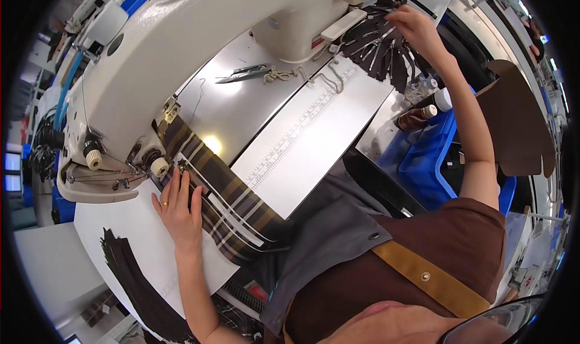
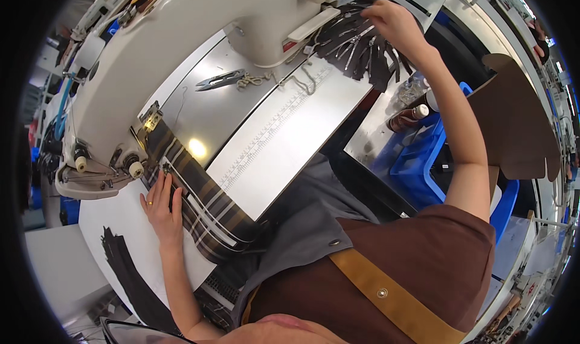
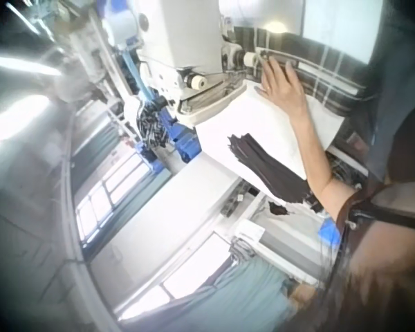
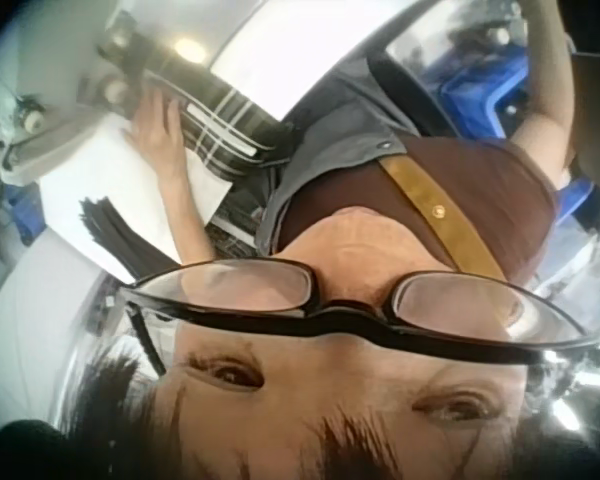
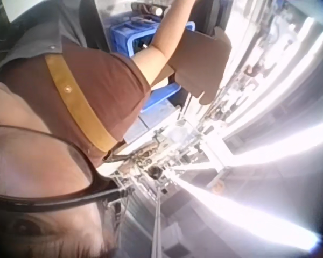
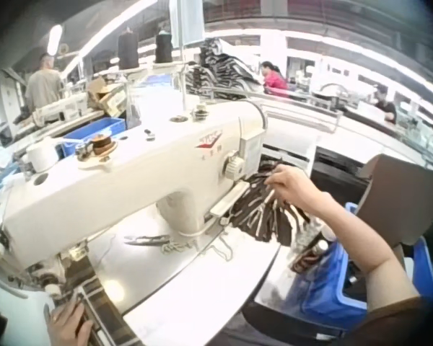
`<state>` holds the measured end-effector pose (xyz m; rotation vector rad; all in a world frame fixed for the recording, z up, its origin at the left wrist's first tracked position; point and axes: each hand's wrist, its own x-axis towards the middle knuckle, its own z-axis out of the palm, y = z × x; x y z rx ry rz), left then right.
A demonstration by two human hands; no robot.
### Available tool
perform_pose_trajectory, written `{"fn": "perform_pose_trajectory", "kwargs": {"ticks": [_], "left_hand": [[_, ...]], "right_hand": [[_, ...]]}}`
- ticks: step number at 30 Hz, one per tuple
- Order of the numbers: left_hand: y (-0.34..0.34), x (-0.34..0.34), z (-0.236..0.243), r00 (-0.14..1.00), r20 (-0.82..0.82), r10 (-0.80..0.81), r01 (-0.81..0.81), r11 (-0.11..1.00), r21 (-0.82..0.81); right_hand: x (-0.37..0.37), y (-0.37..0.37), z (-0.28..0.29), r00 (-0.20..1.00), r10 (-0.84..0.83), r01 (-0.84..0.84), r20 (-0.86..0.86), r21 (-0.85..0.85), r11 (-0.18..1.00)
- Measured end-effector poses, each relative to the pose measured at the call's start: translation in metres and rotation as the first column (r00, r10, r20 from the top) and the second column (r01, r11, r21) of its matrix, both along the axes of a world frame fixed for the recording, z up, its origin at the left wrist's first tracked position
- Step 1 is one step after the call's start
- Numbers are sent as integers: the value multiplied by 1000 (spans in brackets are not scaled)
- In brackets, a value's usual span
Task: The person uses a sewing machine to attach zippers to plaid fabric pieces. They align the zipper with the fabric edge, guide the material under the presser foot, and sew along the zipper teeth. The person repeats this process for multiple fabric pieces, handling the material and operating the machine throughout the clip.
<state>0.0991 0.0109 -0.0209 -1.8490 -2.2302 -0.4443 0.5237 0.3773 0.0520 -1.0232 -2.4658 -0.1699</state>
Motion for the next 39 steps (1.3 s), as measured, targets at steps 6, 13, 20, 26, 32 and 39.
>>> {"fn": "perform_pose_trajectory", "kwargs": {"ticks": [6,13,20,26,32,39], "left_hand": [[-1,2,2,1000,2,-11,11,1000,18],[-1,3,3,1000,22,-13,12,1000,27],[0,4,4,999,45,-25,24,999,38],[2,6,9,993,85,-77,70,994,85],[1,7,9,993,92,-73,64,992,105],[7,8,9,990,112,-88,76,991,113]], "right_hand": [[-16,47,-25,985,6,-37,174,177,983],[-8,-17,-64,974,216,-202,-64,179,963],[1,-13,-50,936,120,-128,-330,-1,992],[-7,2,-24,980,171,-180,100,84,980],[-10,5,-20,981,192,-193,18,85,977],[-8,5,-28,934,226,-220,-278,52,974]]}}
